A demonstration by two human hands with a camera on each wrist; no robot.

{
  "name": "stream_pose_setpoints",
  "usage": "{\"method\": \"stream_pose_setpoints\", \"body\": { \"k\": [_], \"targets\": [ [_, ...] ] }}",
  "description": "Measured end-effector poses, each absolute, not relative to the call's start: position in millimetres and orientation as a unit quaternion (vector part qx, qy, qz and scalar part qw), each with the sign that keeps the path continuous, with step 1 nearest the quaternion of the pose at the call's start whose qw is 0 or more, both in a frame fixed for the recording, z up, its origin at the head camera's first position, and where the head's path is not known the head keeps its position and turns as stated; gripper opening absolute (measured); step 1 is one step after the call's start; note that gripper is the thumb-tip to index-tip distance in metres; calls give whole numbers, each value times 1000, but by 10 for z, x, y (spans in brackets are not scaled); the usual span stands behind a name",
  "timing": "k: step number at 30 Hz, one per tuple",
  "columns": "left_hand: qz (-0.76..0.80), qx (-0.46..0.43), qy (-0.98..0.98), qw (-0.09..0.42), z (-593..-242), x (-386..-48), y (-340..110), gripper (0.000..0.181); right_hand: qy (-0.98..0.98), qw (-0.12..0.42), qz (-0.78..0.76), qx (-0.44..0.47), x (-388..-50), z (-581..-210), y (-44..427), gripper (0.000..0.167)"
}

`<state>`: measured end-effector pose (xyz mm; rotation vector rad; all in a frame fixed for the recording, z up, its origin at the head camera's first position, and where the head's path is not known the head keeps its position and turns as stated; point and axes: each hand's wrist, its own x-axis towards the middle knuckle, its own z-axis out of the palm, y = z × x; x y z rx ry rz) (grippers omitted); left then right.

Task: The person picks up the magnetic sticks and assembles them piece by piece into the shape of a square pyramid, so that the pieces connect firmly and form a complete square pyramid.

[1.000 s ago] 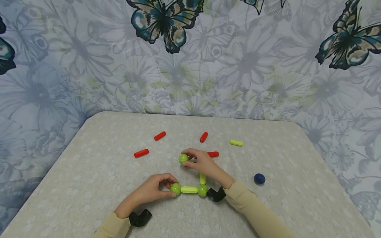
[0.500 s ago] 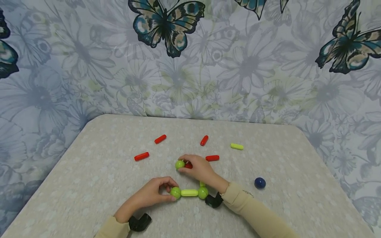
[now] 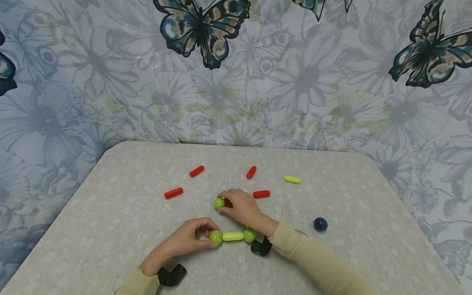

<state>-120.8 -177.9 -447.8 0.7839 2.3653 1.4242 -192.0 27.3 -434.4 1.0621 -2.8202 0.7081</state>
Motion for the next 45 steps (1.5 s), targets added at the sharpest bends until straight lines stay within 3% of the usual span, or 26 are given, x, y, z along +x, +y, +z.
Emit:
{"method": "stream_pose_setpoints", "body": {
  "k": [4,16,26,45],
  "targets": [
    [491,272,816,136,-4479,-1212,-1772,26,-914,11,239,328,-1902,-4320,325,43],
    [479,267,824,141,-4484,-1205,-1777,26,-885,-12,363,290,-1951,-4431,515,31],
    [477,269,825,140,-4507,-1203,-1771,27,-885,-26,373,278,-1875,-4423,662,29],
    [470,293,824,120,-4401,-1241,-1885,35,-852,-8,455,260,-1804,-4607,773,18]
  ]
}}
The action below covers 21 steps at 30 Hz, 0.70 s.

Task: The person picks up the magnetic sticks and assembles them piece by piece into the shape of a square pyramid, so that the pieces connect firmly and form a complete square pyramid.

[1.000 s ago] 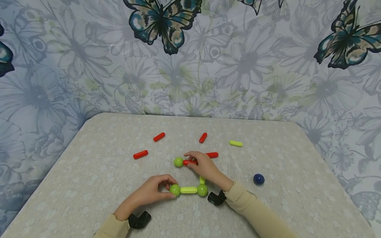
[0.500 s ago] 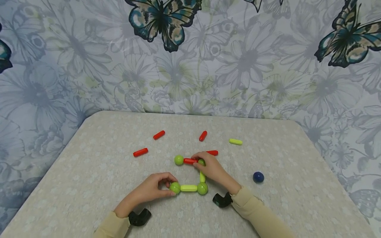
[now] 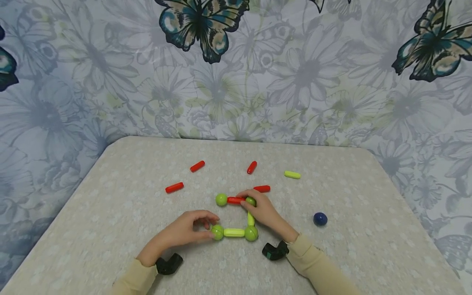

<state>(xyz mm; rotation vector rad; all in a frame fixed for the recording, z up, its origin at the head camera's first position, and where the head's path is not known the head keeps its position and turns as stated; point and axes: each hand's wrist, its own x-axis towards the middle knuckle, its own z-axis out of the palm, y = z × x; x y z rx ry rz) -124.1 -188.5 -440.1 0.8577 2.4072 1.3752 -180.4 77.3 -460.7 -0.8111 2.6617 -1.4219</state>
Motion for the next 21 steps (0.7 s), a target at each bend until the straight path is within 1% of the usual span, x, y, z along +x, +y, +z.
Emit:
{"method": "stream_pose_setpoints", "body": {
  "k": [2,4,7,9,10,13,19,21],
  "targets": [
    [453,276,843,89,-4335,-1306,-1964,34,850,11,-459,-258,-1806,-4609,785,18],
    [432,241,868,40,-4265,-1385,-2072,31,849,12,-461,-257,-1808,-4611,792,18],
    [396,162,903,-40,-4187,-1521,-2244,31,847,11,-465,-259,-1810,-4610,793,18],
    [361,116,922,-74,-4167,-1613,-2355,35,846,10,-467,-258,-1814,-4609,784,18],
    [339,98,932,-82,-4171,-1658,-2404,37,845,10,-468,-259,-1817,-4613,781,18],
    [280,71,954,-82,-4216,-1770,-2515,40,843,13,-471,-259,-1816,-4618,772,18],
    [216,86,971,-59,-4313,-1896,-2560,21,843,11,-473,-256,-1811,-4625,778,18],
    [212,89,972,-56,-4301,-1894,-2529,19,843,9,-473,-256,-1814,-4625,783,18]
  ]
}}
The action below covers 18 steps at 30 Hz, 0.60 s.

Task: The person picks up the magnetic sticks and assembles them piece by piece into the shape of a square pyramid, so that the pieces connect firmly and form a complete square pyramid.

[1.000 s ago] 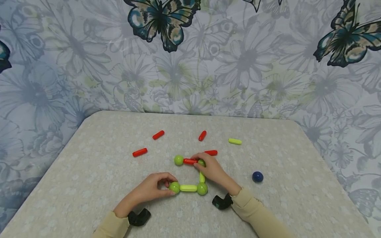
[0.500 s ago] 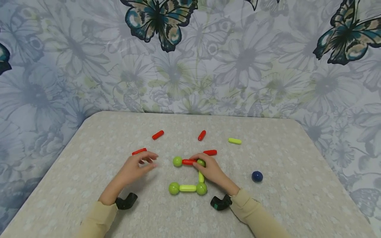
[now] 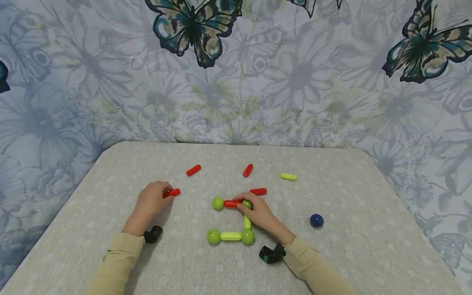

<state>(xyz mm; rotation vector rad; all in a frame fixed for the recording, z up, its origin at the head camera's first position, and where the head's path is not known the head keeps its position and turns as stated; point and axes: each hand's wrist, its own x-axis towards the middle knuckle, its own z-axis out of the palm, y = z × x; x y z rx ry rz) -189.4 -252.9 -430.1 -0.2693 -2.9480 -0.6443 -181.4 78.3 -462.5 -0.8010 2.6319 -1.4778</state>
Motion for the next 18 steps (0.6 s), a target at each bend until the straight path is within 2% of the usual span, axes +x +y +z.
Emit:
{"method": "stream_pose_setpoints", "body": {
  "k": [5,9,18],
  "targets": [
    [-243,-85,-966,35,-4256,-1760,-2406,17,844,15,-473,-254,-1819,-4634,776,17],
    [-330,-77,-941,1,-4247,-1626,-2254,17,842,13,-474,-259,-1825,-4642,778,18],
    [-545,-81,-823,-138,-4288,-1425,-1901,31,839,9,-474,-268,-1818,-4642,789,18]
  ]
}}
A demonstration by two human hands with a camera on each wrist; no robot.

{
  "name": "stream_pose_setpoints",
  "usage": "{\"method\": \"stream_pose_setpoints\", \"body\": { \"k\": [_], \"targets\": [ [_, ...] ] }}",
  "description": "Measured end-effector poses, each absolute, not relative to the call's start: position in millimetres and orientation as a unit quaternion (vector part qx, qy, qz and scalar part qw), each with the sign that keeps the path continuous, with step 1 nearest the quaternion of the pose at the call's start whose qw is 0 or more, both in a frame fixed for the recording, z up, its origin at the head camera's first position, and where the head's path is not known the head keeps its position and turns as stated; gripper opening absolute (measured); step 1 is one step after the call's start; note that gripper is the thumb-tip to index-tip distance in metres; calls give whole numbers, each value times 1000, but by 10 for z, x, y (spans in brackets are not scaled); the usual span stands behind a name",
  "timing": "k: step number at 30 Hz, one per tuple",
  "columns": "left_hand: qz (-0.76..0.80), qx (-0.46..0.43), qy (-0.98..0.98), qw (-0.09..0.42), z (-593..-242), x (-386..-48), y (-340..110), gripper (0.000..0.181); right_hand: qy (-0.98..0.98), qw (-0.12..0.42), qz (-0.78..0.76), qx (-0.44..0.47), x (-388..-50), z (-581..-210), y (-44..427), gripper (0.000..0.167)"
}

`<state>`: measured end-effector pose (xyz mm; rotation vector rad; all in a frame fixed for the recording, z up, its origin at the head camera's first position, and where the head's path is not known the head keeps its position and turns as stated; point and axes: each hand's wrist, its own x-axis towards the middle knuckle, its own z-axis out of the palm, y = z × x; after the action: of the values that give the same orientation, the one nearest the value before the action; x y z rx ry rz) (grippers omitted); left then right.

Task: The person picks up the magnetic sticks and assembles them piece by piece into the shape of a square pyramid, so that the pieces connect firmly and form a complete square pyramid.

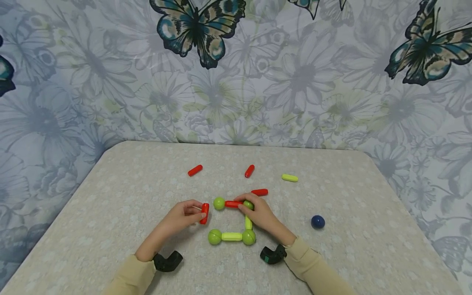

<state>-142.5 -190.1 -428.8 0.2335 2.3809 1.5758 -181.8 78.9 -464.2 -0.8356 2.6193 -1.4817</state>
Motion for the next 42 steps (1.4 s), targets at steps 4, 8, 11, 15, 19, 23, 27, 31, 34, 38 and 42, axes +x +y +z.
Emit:
{"method": "stream_pose_setpoints", "body": {
  "k": [4,8,11,15,19,23,27,31,34,38,42],
  "targets": [
    [579,88,796,155,-4325,-1376,-1810,32,839,11,-475,-263,-1800,-4648,780,19],
    [591,81,786,162,-4385,-1317,-1761,36,842,15,-473,-260,-1755,-4673,780,18],
    [591,68,785,169,-4423,-1273,-1729,39,842,17,-472,-261,-1724,-4693,787,18],
    [590,59,787,169,-4419,-1264,-1671,43,843,17,-474,-255,-1739,-4687,794,17],
    [593,62,785,168,-4397,-1300,-1631,47,844,15,-474,-248,-1774,-4669,809,18],
    [591,60,786,169,-4409,-1308,-1628,47,844,16,-470,-259,-1772,-4663,808,22],
    [586,70,790,165,-4428,-1311,-1632,45,843,20,-469,-263,-1784,-4663,798,23],
    [578,85,796,160,-4443,-1328,-1625,44,840,27,-475,-260,-1796,-4656,796,21],
    [575,81,798,161,-4439,-1335,-1608,44,836,35,-481,-260,-1792,-4648,798,21],
    [573,71,801,161,-4425,-1328,-1585,43,830,39,-487,-268,-1789,-4648,796,21],
    [566,73,807,152,-4423,-1321,-1568,41,822,41,-499,-271,-1783,-4637,784,22]
  ]
}}
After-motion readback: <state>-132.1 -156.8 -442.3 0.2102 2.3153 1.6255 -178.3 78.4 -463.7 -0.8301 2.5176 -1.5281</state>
